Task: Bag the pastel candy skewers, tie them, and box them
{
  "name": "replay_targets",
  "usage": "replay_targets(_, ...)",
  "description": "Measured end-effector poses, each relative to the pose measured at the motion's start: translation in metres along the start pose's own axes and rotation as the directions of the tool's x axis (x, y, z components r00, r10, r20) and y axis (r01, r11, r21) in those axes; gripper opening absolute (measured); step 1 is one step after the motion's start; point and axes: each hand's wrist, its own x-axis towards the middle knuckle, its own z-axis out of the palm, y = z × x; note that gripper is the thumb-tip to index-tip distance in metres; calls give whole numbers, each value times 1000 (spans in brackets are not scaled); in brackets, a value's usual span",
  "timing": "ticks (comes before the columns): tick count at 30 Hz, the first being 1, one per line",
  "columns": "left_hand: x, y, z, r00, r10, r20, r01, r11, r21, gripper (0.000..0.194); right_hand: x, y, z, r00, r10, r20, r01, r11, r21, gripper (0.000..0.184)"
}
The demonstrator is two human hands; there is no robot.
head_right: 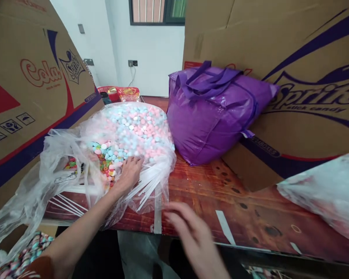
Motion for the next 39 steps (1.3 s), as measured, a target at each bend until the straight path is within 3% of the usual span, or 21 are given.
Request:
replay_targets(2,1,1,4,1000,-9,-7,9,1000,-7,38,39,-11,36,989,-54,140,55,998,1,27)
replay_targets(4,-5,4,4,1000,-19,-9,18,1000,-16,37,73,-9,67,998,-49,34,53,989,-136,23)
replay_targets(6,-14,8,3,1000,-12,0,12,999,-34,36,98,3,81,994,14,-111,-39,972,-230,19)
replay_targets(8,-23,16,2,1000,5,24,-3,998,-62,34,113,20,79,982,45,-181,-88,967,-239,17)
replay_targets(12,-39,43,5,996,-8,89,18,993,-117,32,122,47,65,973,100,-208,-136,976,-168,19)
replay_targets(17,-51,81,14,986,20,164,17,976,-219,38,125,58,64,968,107,-226,-134,985,-106,29)
replay_targets(21,-55,85,14,985,61,162,-7,949,-315,35,133,60,61,967,109,-230,-133,987,-90,28)
replay_targets(26,-62,47,-12,989,85,122,-19,885,-465,27,136,62,60,973,98,-207,-119,989,-92,26)
replay_targets(28,-67,22,-30,998,43,42,-27,945,-327,23,134,64,62,976,96,-197,-117,988,-98,27)
replay_targets(30,-73,-6,-48,997,-73,-21,70,993,-98,28,131,66,65,973,64,-220,-100,982,-158,28)
replay_targets(33,-86,-45,-72,973,-221,-63,229,945,233,38,126,68,70,956,-61,-286,-45,936,-350,37)
replay_targets(36,-101,-73,-85,981,-187,42,158,912,379,35,123,70,74,950,-128,-286,-21,885,-465,45)
replay_targets(39,-117,-95,-87,988,-117,99,68,915,398,40,121,70,75,953,-133,-273,-26,861,-508,45)
